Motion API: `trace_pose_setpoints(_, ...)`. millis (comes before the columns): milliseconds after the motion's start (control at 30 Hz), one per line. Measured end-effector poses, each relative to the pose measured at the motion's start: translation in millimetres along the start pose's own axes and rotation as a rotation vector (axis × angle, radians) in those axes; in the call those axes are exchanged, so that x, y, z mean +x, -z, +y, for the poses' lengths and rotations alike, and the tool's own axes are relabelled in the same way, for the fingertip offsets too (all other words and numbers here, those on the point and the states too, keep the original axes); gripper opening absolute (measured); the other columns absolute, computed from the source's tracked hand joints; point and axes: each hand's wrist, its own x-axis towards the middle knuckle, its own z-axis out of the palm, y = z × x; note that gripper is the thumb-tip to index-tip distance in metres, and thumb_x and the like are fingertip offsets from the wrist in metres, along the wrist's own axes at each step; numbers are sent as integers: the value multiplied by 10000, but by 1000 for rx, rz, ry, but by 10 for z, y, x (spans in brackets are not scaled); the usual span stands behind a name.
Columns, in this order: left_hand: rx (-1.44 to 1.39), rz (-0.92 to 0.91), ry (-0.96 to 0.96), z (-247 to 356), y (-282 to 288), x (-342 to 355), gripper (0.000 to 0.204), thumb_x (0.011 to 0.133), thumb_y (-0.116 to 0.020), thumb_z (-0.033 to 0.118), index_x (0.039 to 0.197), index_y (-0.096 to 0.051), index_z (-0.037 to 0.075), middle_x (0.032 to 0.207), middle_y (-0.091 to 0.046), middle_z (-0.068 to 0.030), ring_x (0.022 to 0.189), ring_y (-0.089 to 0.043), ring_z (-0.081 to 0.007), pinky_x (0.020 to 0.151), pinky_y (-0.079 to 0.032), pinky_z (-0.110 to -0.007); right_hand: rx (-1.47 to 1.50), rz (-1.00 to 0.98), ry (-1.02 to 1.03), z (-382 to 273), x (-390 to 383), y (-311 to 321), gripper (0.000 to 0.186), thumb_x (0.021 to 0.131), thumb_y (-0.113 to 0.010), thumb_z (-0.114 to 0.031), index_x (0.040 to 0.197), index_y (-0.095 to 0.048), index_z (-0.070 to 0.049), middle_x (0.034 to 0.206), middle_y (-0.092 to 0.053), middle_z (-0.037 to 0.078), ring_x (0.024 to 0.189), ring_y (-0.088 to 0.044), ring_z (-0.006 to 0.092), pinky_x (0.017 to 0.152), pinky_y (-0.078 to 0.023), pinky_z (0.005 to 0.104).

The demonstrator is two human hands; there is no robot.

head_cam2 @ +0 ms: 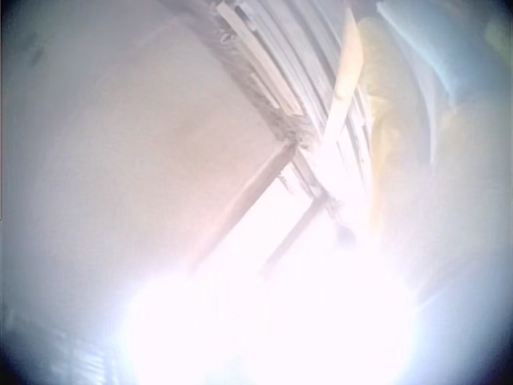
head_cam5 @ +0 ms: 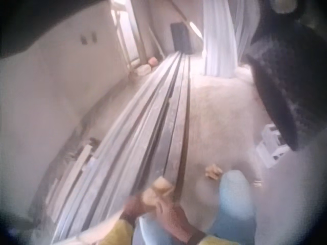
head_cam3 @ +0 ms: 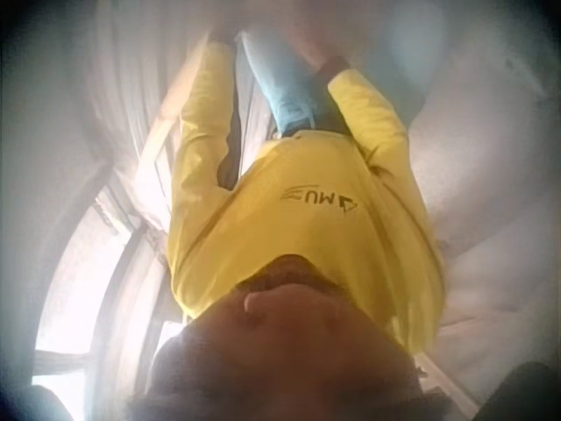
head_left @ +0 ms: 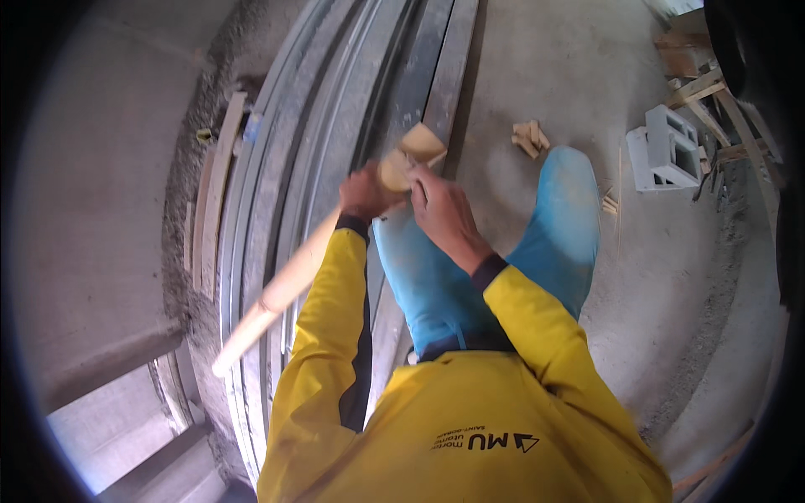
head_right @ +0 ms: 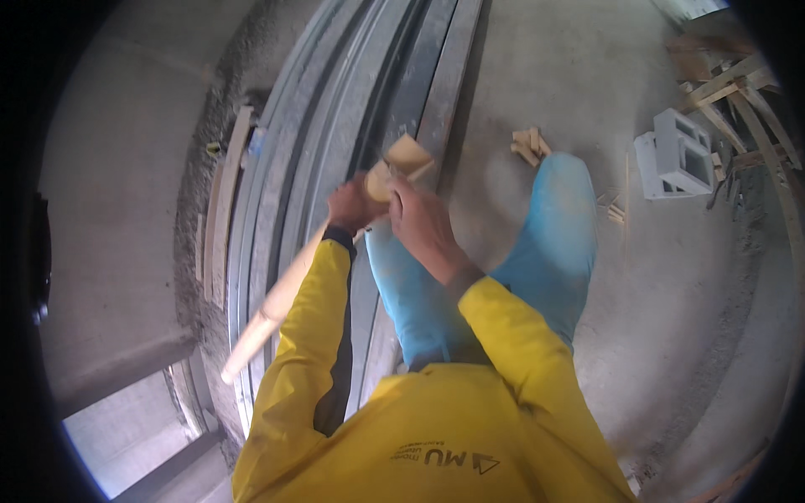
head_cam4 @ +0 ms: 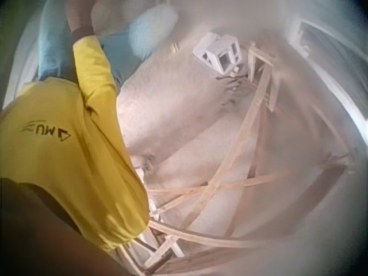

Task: The person uses a hand saw to cut a cylindrical piece of wood into smaller segments. They hold the wood with one hand and saw with the other, then place the cut pieces on the floor.

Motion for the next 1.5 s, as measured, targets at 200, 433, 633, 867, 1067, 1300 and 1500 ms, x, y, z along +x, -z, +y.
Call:
trace_pose_setpoints(200, 34, 91, -63, 18, 146, 95, 773, 595, -906, 472, 1204, -624, 89, 1009, -763, -177, 945, -751, -388, 843, -598, -492, 112, -4, 132, -23, 208, 115, 212, 998, -610, -63, 1203, -658, -35, 1057, -715, 254, 979, -693, 452, 798, -564, 489)
trace_pose_setpoints(433, -22, 327, -199, -26, -105, -183, 733, 589, -906, 376, 1202, -605, 110, 1042, -723, -126, 945, -732, -359, 817, -589, -476, 42, -92, -22, -394, -104, 328, 261, 1008, -588, -37, 1264, -635, -9, 1112, -713, 249, 1030, -696, 441, 857, -560, 441)
trace_pose_setpoints(633, -26, 380, -371, 82, -143, -184, 760, 590, -912, 284, 1256, -597, 98, 1123, -710, -132, 1049, -693, -348, 954, -530, -467, 90, -81, -82, -731, -98, 676, 280, 998, -576, -5, 1272, -633, -19, 1091, -707, 232, 991, -701, 423, 851, -554, 431)
trace_pose_setpoints(867, 79, 523, -488, -224, -430, -116, 659, 745, -822, 299, 1326, -592, 90, 1206, -677, -140, 1115, -648, -368, 977, -495, -491, 328, -11, 20, -823, -446, 397, 317, 939, -620, 29, 1248, -606, -37, 1097, -627, 213, 955, -657, 427, 829, -541, 468)
trace_pose_setpoints(1067, 201, 600, -492, 141, -594, -210, 509, 841, -785, 223, 1284, -603, 50, 1196, -651, -169, 1066, -663, -363, 939, -521, -474, 526, 193, 73, -1263, -179, 289, 249, 948, -646, -4, 1185, -590, -53, 1113, -574, 188, 938, -658, 350, 779, -528, 474)
trace_pose_setpoints(1300, 355, 534, -428, 90, -422, -240, 617, 720, -882, 178, 1254, -583, 101, 1087, -672, -108, 1069, -657, -346, 994, -492, -503, 491, 487, 493, -1068, -57, 1914, 222, 876, -611, 90, 1046, -582, -50, 960, -568, 87, 823, -610, 221, 692, -488, 394)
trace_pose_setpoints(1500, 137, 351, -336, 233, -1, -147, 774, 588, -962, 281, 1254, -593, 142, 1091, -712, -123, 1054, -671, -380, 944, -509, -516, -483, 620, -112, 956, -1527, 2611, 181, 924, -620, -1, 1094, -667, -37, 976, -641, 194, 909, -659, 426, 755, -540, 494)
